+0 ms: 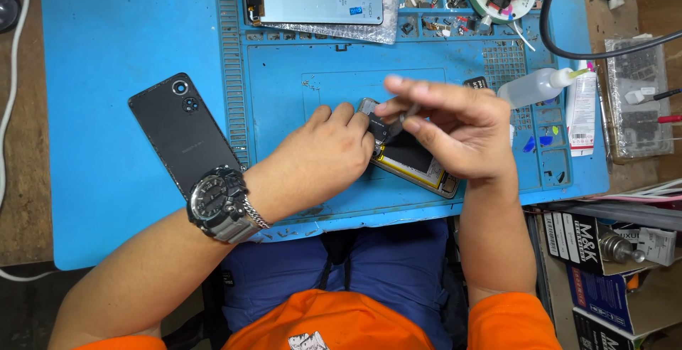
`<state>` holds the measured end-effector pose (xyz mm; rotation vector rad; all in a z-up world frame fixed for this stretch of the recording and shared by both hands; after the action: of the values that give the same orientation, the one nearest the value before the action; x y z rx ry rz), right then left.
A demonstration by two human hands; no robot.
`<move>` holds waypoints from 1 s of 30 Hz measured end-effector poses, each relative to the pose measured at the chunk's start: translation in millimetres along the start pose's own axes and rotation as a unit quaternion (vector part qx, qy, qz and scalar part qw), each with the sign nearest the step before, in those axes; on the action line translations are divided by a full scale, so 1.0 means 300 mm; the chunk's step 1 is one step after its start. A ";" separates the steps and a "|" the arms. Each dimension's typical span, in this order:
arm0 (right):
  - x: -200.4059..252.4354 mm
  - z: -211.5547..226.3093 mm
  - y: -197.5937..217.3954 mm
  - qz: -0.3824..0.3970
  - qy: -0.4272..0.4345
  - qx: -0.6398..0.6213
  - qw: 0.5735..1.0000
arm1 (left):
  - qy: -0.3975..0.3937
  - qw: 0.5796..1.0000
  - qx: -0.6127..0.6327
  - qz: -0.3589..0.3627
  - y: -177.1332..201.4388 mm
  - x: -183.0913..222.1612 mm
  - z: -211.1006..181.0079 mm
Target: A person is disassembling a mobile phone using a screwdriver and prying tools to remove the back cover and internal components.
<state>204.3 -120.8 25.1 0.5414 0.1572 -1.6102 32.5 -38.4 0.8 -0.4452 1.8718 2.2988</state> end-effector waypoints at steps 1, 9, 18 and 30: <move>-0.002 -0.004 0.008 -0.001 0.001 -0.001 1.000 | 0.000 1.000 -0.002 0.001 -0.008 -0.001 -0.002; -0.029 0.000 -0.010 -0.024 0.138 -0.065 0.988 | -0.062 0.992 0.093 0.060 -0.024 -0.019 0.037; -0.046 0.038 -0.011 -0.047 0.150 -0.053 0.986 | -0.080 0.988 0.084 0.101 -0.027 -0.031 0.034; -0.042 -0.010 0.007 -0.060 0.108 -0.037 0.992 | -0.091 0.992 0.020 0.081 -0.027 -0.017 0.024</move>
<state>207.5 -108.4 28.4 0.6575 0.4159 -1.6521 38.7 -29.3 -3.9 -0.0758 1.9228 2.3056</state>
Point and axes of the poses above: each hand's wrist, its own x-axis away from the middle knuckle, its own y-axis out of the back of the hand, z = x × y, the point moved 3 cm from there along -x, towards the middle knuckle, and after that the axes turned 1 degree about y, right-handed, at the moved point
